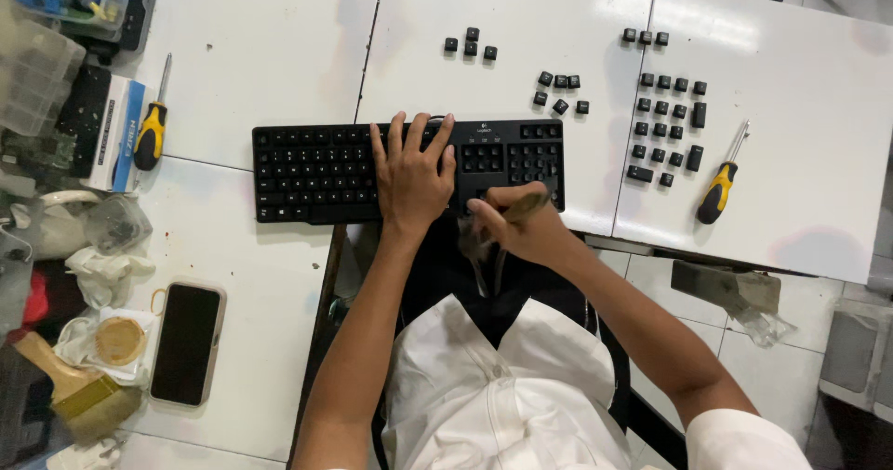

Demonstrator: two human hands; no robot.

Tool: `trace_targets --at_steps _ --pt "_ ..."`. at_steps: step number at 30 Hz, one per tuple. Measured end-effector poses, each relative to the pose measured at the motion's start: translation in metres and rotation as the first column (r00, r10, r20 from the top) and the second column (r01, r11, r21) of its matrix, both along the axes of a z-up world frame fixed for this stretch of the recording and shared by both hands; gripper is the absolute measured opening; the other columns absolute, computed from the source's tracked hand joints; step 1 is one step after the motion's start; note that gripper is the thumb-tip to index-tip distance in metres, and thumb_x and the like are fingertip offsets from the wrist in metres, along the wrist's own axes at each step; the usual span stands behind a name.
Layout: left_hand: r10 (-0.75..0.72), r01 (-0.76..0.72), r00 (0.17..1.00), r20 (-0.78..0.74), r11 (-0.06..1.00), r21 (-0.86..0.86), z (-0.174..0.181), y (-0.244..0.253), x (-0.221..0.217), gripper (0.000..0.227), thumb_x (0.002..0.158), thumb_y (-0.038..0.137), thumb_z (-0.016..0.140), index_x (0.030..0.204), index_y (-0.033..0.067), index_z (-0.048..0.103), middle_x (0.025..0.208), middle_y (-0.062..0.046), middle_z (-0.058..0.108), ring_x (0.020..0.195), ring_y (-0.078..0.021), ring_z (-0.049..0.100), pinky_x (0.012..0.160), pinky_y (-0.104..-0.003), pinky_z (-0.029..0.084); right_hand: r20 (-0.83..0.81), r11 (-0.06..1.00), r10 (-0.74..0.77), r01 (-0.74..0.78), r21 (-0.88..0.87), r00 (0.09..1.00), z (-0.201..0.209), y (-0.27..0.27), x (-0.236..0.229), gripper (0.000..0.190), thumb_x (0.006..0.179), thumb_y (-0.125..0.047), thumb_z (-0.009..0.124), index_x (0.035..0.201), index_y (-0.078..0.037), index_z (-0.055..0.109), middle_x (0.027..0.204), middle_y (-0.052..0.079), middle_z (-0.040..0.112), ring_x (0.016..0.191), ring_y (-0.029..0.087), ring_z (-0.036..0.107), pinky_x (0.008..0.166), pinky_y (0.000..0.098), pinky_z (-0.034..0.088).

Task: The person uses a brush to clean the surface of a black keyboard on a white table. They systematically sweep across the keys and gaps, occasionally pressing keys with their left hand while brushing with the right. Several loose keycaps are arranged on the table nearby.

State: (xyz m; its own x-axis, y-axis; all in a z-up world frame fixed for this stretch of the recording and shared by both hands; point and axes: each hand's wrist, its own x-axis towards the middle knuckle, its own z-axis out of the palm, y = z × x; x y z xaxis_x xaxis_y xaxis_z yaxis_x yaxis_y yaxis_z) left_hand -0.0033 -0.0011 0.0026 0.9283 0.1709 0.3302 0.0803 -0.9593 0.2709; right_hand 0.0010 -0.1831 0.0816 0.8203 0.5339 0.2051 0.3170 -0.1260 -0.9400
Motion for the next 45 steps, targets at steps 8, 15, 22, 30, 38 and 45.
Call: trace_targets --at_steps 8,15,22,30,38,45 --pt "0.008 -0.008 1.0 0.004 1.0 0.0 -0.003 0.001 0.002 0.041 0.108 0.035 0.058 0.147 0.0336 0.071 0.145 -0.006 0.066 0.149 -0.0384 0.049 0.125 -0.071 0.021 0.065 0.991 0.063 -0.054 -0.123 0.996 0.006 -0.025 0.037 0.047 0.106 -0.01 0.065 0.061 -0.008 0.057 0.049 0.011 0.059 0.043 0.021 0.051 0.052 0.0319 0.044" --pt "0.002 -0.002 1.0 0.027 1.0 -0.004 -0.003 0.0 0.002 0.04 0.108 0.034 0.058 0.146 0.0332 0.072 0.144 -0.007 0.066 0.148 -0.0389 0.049 0.125 -0.071 0.021 0.035 0.99 0.141 -0.14 -0.035 0.989 -0.031 -0.015 0.04 0.043 0.105 -0.006 0.06 0.062 -0.006 0.062 0.055 0.012 0.068 0.053 0.032 0.068 0.059 0.0406 0.051" --pt "0.023 -0.023 1.0 0.019 1.0 -0.003 -0.003 -0.001 0.003 0.04 0.108 0.034 0.058 0.146 0.0333 0.072 0.144 -0.006 0.066 0.148 -0.0381 0.049 0.125 -0.07 0.021 0.14 0.999 -0.033 0.032 0.01 0.99 0.018 -0.026 0.063 0.052 0.118 -0.012 0.056 0.067 -0.01 0.062 0.055 0.01 0.063 0.05 0.025 0.062 0.06 0.0327 0.05" --pt "0.011 -0.012 1.0 0.02 1.0 0.01 -0.004 0.001 0.006 0.042 0.107 0.036 0.059 0.147 0.0342 0.071 0.144 -0.007 0.067 0.147 -0.039 0.05 0.124 -0.072 0.023 0.078 0.987 0.161 -0.161 -0.004 0.984 0.043 -0.025 0.062 0.052 0.114 -0.021 0.057 0.064 -0.009 0.055 0.055 0.013 0.059 0.048 0.018 0.05 0.054 0.0341 0.041" --pt "0.028 -0.028 0.999 0.022 1.0 0.013 -0.004 0.0 0.004 0.043 0.107 0.037 0.057 0.148 0.0351 0.07 0.145 -0.005 0.066 0.149 -0.0373 0.049 0.126 -0.07 0.021 0.123 0.964 0.135 -0.159 0.212 0.983 -0.003 -0.001 0.055 0.054 0.118 -0.019 0.046 0.067 -0.011 0.059 0.065 0.009 0.063 0.065 0.02 0.053 0.068 0.0344 0.048" --pt "0.016 -0.016 1.0 0.016 1.0 -0.017 0.001 -0.001 0.002 0.042 0.106 0.035 0.061 0.146 0.0328 0.072 0.143 -0.006 0.067 0.147 -0.038 0.05 0.125 -0.07 0.022 0.02 0.815 0.143 -0.129 0.565 0.99 -0.026 0.01 0.05 0.059 0.113 -0.015 0.047 0.054 -0.016 0.044 0.043 -0.001 0.042 0.04 0.011 0.037 0.049 0.0234 0.037"
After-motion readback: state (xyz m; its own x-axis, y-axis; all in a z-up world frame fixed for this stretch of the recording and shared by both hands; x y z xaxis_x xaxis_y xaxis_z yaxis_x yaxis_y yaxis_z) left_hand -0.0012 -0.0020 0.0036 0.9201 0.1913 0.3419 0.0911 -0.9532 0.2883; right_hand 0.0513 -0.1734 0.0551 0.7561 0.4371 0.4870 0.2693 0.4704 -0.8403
